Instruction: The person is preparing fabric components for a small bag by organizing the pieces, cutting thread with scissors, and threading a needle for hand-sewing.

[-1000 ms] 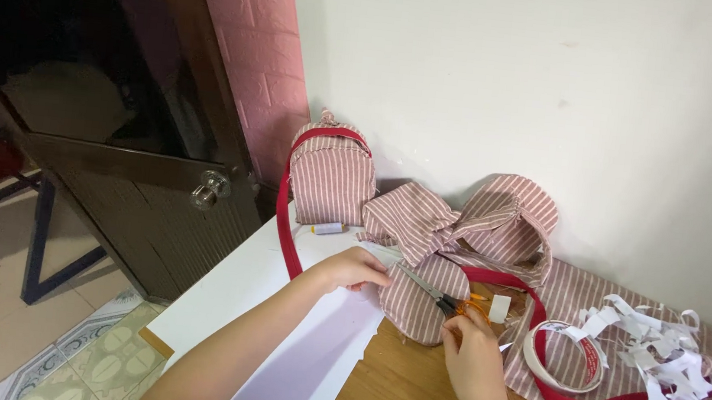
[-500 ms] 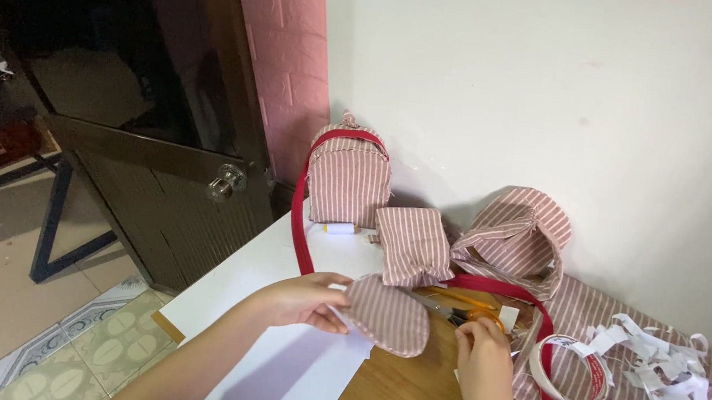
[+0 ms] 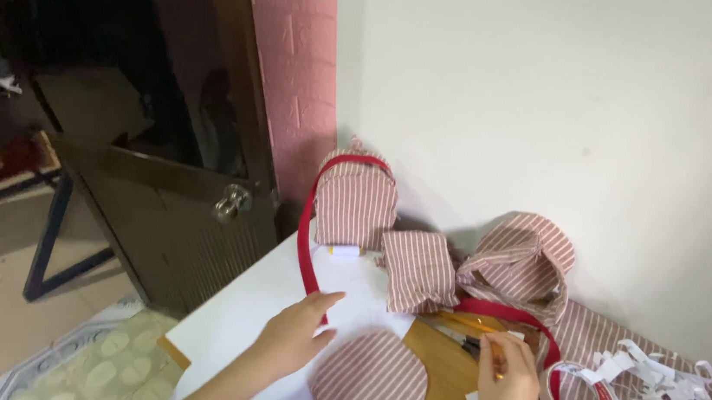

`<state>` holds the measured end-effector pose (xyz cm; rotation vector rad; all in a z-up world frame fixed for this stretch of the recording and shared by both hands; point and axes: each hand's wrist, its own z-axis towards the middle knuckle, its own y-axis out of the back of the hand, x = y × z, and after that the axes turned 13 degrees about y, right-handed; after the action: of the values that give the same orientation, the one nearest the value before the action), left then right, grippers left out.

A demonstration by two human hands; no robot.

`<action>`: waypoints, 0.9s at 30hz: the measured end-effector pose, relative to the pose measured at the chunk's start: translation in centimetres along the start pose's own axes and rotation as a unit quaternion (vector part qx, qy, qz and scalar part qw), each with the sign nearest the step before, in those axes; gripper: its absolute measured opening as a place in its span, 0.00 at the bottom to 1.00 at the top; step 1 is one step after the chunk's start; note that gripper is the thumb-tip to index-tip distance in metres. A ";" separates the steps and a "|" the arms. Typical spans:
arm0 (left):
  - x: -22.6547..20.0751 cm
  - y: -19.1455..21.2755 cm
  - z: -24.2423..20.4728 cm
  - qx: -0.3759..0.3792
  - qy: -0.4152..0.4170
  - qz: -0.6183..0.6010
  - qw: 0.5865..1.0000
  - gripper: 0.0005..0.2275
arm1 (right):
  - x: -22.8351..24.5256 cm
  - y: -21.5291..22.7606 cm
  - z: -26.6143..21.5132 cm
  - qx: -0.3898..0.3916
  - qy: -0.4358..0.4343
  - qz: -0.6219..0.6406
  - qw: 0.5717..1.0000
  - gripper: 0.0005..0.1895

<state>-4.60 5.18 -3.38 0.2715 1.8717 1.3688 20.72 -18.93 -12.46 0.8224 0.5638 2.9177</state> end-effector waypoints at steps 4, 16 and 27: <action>-4.6 0.0 5.7 -0.063 -0.158 0.042 0.985 0.36 | 2.2 1.6 1.7 -0.019 -0.031 -0.023 0.999 0.04; -15.1 1.6 18.8 -0.179 -0.041 -0.160 0.970 0.12 | 3.3 1.9 2.4 -0.131 0.054 0.001 0.990 0.03; -16.8 -0.1 17.6 0.029 -0.046 -0.047 0.997 0.37 | 3.8 2.3 2.8 -0.029 -0.001 0.020 0.999 0.05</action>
<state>18.82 7.89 2.39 0.2674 1.8255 1.2197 19.03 -19.57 -7.55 0.8387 0.4650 2.9543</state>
